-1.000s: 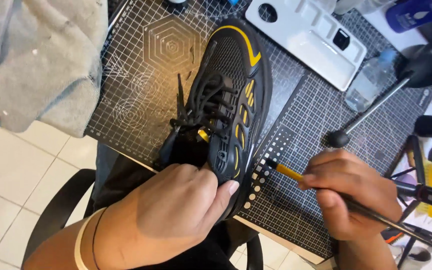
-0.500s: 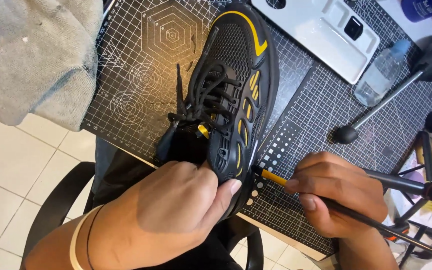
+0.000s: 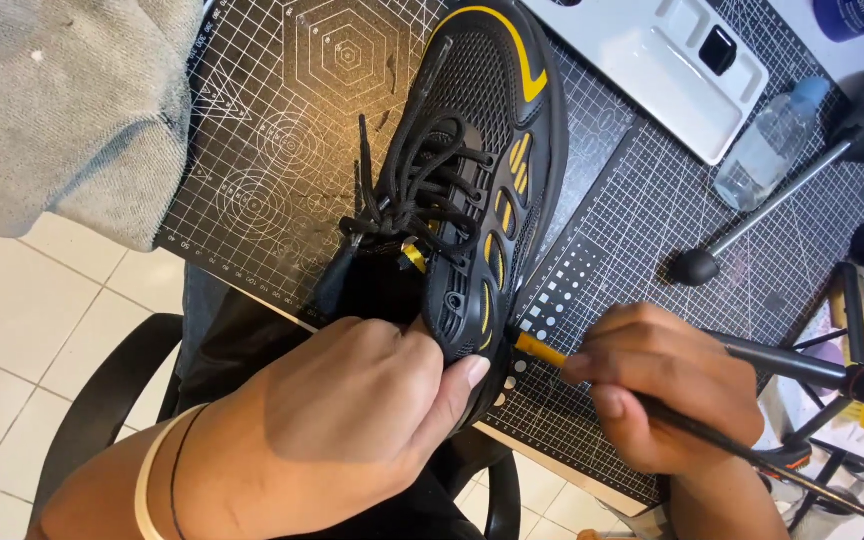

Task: Painting yellow decorative details on a black sneaker using a fine-tipped brush and paint.

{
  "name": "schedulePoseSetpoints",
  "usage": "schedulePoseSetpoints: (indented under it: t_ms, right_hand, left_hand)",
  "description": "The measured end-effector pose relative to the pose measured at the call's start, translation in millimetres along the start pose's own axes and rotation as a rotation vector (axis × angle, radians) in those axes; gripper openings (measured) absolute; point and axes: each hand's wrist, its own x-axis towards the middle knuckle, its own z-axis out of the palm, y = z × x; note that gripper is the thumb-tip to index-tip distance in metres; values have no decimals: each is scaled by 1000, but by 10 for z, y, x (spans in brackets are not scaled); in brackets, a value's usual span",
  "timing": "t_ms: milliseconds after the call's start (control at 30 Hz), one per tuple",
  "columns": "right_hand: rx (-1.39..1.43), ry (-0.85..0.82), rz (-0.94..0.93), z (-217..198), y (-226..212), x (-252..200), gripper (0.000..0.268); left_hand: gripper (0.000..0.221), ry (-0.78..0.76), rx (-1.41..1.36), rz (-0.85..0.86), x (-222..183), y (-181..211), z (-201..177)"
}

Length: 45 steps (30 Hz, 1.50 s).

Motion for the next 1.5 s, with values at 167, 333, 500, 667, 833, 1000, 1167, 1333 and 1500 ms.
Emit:
schedulePoseSetpoints:
  t_ms: [167,333,500,667,833,1000,1167,1333,1500]
  right_hand:
    - [109,-46,-64,-18,-8,-20,20]
    - [-52,33,-28,-11,41,42,20]
    - [-137,127,58,28,21,59,19]
    - [-119,49,45,-13,-14,70,21]
    - [60,-43,-17,-49,-6,70,21]
    - [-93,81,33,-12,-14,101,17]
    - [-56,-15,7,-45,-67,105,21]
    - [229,-144,-36,-63,-97,104,17]
    - [-15,-80,2,-89,-72,86,19]
  left_hand:
    - [40,47,12,30,-2,-2,7]
    - [39,-42,-39,20,14,-9,-4]
    - [39,-40,-32,11,22,1,9]
    - [38,44,-9,49,14,3,26]
    - [39,27,-5,45,17,10,3]
    - [39,6,-36,40,36,11,-12]
    - [40,-78,-69,28,66,21,-65]
    - [39,-136,-104,-30,64,15,-74]
    - [39,-122,-141,-19,56,12,-107]
